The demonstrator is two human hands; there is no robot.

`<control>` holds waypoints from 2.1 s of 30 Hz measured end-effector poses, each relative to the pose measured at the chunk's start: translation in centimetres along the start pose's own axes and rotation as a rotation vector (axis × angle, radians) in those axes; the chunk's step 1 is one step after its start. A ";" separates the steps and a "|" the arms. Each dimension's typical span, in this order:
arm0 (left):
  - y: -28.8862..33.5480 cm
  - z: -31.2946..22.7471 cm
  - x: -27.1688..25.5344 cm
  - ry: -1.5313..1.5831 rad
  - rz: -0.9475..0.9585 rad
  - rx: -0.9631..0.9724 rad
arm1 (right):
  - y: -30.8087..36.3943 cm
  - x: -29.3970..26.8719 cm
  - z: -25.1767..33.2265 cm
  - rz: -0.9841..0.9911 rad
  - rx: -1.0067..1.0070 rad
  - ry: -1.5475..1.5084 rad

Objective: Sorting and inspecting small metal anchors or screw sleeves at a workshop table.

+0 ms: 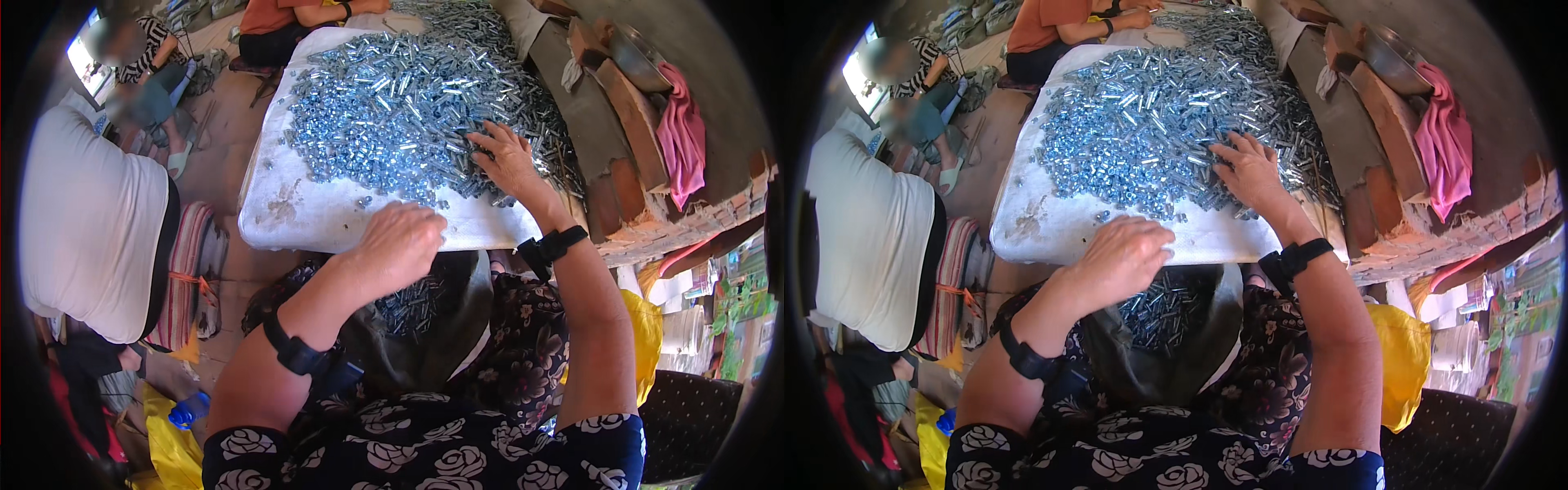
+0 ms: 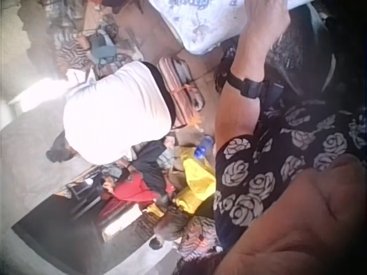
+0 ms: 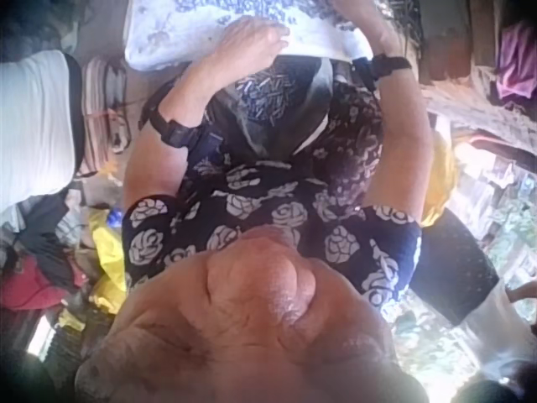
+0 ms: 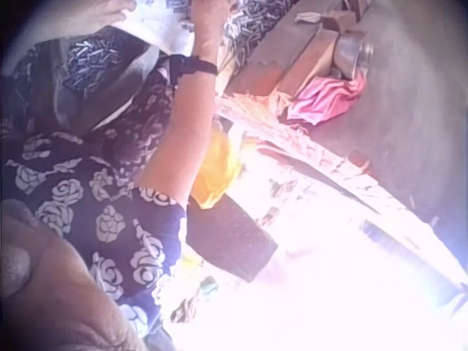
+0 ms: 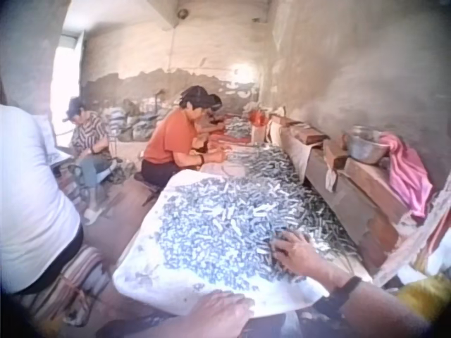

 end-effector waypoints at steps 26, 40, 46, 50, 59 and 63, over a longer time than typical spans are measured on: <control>-4.3 0.1 5.4 -0.393 -0.031 0.175 | 10.7 -1.2 0.7 -0.213 0.156 -0.046; -5.1 0.7 4.8 -0.331 -0.106 0.126 | 10.3 -2.8 -1.1 -0.245 0.220 -0.231; -4.8 1.2 3.3 -0.025 -0.224 -0.033 | 10.6 -1.6 -2.0 -0.133 0.320 -0.702; -4.7 2.7 3.4 0.425 -0.289 -0.149 | 11.4 -1.2 -0.9 -0.042 0.436 -1.069; -3.6 2.8 3.6 0.939 -0.254 -0.276 | 12.7 -1.7 1.7 0.053 0.498 -1.386; -3.2 3.0 3.5 0.956 -0.237 -0.287 | 12.8 -1.4 3.1 0.082 0.486 -1.426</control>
Point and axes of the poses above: each hand's wrist, its own y-axis away from the middle knuckle, its own x-axis out of the palm, z = x × y, the point moved 9 cm from there along -y, towards the middle knuckle, and after that the axes turned 6 degrees about x, right-handed, at the moved point
